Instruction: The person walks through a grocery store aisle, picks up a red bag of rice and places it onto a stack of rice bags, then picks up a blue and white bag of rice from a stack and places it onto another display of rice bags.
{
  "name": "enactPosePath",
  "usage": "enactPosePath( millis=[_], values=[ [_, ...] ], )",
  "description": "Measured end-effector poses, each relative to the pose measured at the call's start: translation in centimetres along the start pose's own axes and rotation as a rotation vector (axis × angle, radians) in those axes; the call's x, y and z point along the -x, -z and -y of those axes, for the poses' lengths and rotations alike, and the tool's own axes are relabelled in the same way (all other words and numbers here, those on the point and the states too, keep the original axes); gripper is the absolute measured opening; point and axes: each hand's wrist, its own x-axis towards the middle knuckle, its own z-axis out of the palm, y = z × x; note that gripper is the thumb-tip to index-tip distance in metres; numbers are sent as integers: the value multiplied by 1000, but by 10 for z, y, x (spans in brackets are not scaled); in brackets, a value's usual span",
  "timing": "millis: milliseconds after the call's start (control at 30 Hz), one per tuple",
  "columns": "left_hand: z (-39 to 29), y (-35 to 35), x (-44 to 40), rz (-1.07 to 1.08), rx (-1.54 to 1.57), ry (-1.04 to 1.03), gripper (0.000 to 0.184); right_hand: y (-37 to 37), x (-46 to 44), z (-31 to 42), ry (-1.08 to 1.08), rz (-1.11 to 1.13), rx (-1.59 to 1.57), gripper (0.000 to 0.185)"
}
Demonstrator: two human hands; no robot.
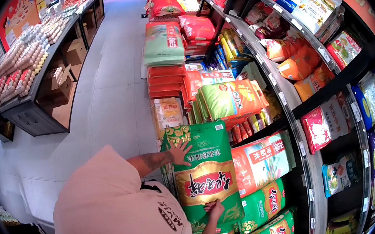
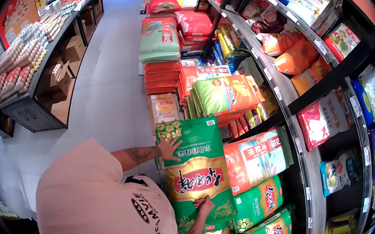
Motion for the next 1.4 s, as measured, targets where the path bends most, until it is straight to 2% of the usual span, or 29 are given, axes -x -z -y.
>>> enactPosePath(
  millis=[67,100,300,467,733,867,1000,1100,1200,1300,1400],
  values=[
    [-14,-7,-2,47,18,-9,116,18,11,-5,28,-57,4,47],
    [47,3,15,119,-55,21,118,-38,27,-32,-55,-51,-55,46],
    [36,2,-23,148,-36,12,127,-28,10,-9,-60,-186,52,46],
    [18,1,-37,97,-35,22,127,-16,3,8,-22,-169,74,48],
    [-5,12,-34,193,-49,165,128,-12,8,7,5,-101,55,46],
    [-30,25,0,278,-44,38,134,-11,10,7,52,-60,13,45],
    [-46,21,11,327,-13,3,139,-6,11,4,60,-23,-6,44],
    [-54,20,17,238,-98,21,139,-3,8,1,67,-6,-14,43],
    [-65,33,18,177,-139,55,127,-3,8,1,82,11,-16,43],
    [-68,24,3,117,-323,-32,107,-2,11,1,95,27,-18,42],
    [-77,45,-2,260,-307,-70,92,-1,7,-4,90,35,-27,42]
  ],
)
